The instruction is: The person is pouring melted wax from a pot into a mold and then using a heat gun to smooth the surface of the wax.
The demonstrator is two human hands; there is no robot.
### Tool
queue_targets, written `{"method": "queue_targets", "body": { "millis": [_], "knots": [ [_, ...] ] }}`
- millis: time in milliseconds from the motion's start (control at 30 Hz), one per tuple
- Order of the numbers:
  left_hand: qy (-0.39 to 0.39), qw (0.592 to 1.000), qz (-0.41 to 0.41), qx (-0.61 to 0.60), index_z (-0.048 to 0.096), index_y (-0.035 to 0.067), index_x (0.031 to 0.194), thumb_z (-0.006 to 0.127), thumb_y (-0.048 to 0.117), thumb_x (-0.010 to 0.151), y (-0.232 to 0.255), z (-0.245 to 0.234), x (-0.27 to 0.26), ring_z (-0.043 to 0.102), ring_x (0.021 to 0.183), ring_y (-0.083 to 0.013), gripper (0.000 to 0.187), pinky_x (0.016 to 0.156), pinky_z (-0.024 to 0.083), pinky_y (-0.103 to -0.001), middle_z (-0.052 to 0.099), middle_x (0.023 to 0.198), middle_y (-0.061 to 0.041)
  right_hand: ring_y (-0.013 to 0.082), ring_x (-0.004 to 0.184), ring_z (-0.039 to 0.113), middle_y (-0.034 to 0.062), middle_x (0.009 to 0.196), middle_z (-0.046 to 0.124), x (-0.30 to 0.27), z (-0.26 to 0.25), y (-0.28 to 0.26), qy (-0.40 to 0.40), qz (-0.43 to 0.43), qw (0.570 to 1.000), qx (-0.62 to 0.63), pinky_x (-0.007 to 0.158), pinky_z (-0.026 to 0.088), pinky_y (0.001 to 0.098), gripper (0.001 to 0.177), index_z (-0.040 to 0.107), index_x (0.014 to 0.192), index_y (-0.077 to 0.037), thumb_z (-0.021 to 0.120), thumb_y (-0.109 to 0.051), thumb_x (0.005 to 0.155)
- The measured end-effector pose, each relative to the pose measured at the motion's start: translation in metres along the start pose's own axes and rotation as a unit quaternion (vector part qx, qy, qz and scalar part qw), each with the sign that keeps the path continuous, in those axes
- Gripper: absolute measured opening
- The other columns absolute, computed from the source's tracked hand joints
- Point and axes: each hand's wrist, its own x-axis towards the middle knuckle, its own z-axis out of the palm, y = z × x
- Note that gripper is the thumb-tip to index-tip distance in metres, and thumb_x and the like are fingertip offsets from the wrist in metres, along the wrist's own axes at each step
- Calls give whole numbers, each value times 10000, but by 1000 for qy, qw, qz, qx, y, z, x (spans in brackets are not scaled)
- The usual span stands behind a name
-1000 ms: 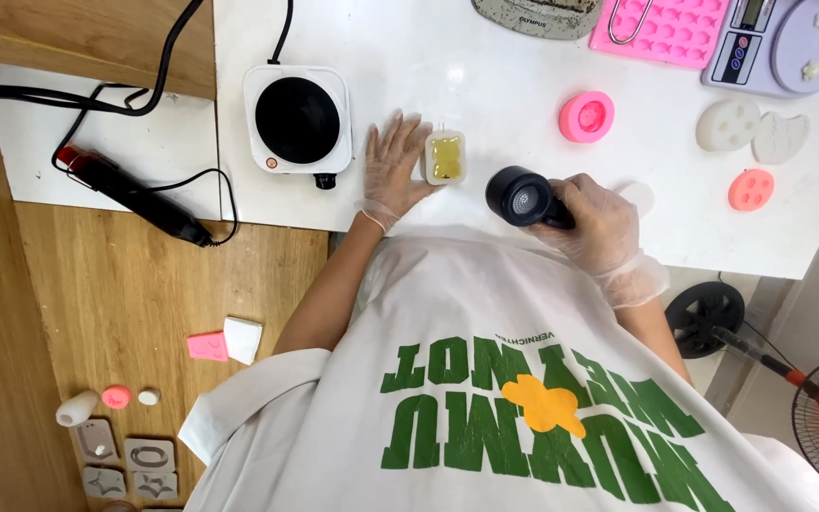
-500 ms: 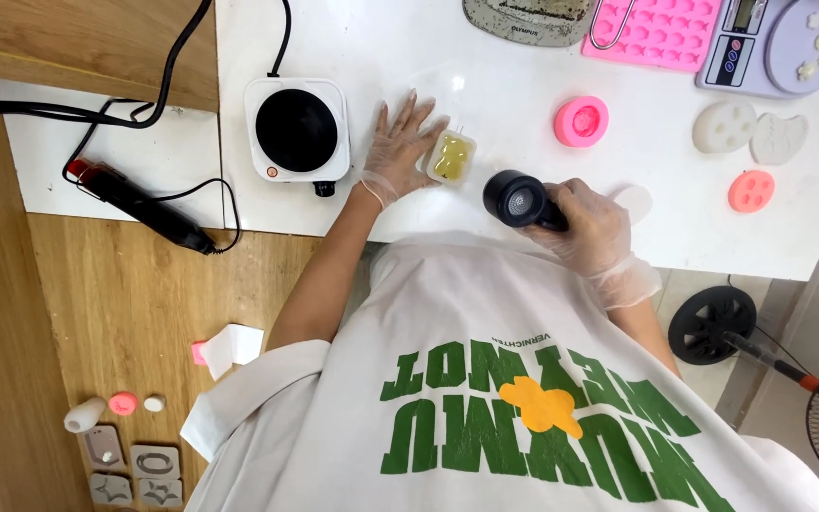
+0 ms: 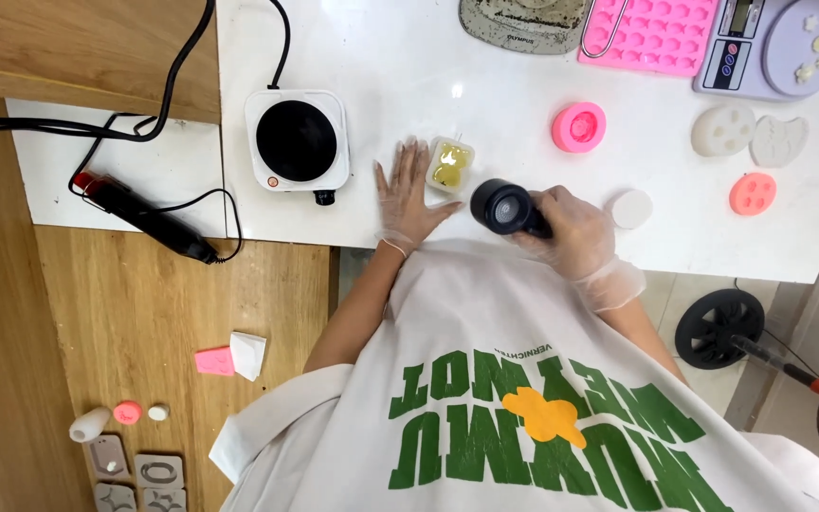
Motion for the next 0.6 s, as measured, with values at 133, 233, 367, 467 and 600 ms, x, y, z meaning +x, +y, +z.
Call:
{"method": "queue_targets", "body": {
  "millis": [133,233,367,467,600],
  "knots": [
    [38,999,2,1,312,200,1601,702,828,734,-1,9,4,139,1584,-273,1140,1233,78,-680,220,1693,-70,295,800,694,26,960,624,5,-7,-2,3,-11,1000,1,732,565,423,501,645,1076,-185,851,-488,735],
    [81,997,3,17,358,240,1585,738,777,719,-2,17,5,195,1573,-267,1087,1236,113,-646,254,1687,-56,276,833,698,0,994,617,7,-10,3,15,19,1000,2,729,563,392,506,624,1078,-194,845,-521,760],
    [101,995,4,26,359,282,1586,733,784,708,-6,24,5,228,1565,-267,1078,1243,157,-633,268,1680,-36,275,821,700,4,969,616,0,-13,6,33,31,999,-8,710,566,385,475,640,1103,-195,810,-545,830],
    [114,993,9,19,365,286,1582,743,783,701,-7,28,7,236,1562,-272,1080,1242,177,-632,273,1677,-36,288,825,703,13,969,622,-5,-7,8,17,13,1000,2,714,570,403,485,648,1119,-196,822,-521,804],
    [125,992,12,0,355,289,1588,741,783,705,-8,31,7,231,1565,-276,1083,1246,169,-635,275,1679,-36,325,805,699,39,981,638,0,-1,-10,-19,-7,999,50,716,575,452,508,654,1162,-184,783,-522,805]
  ]
}}
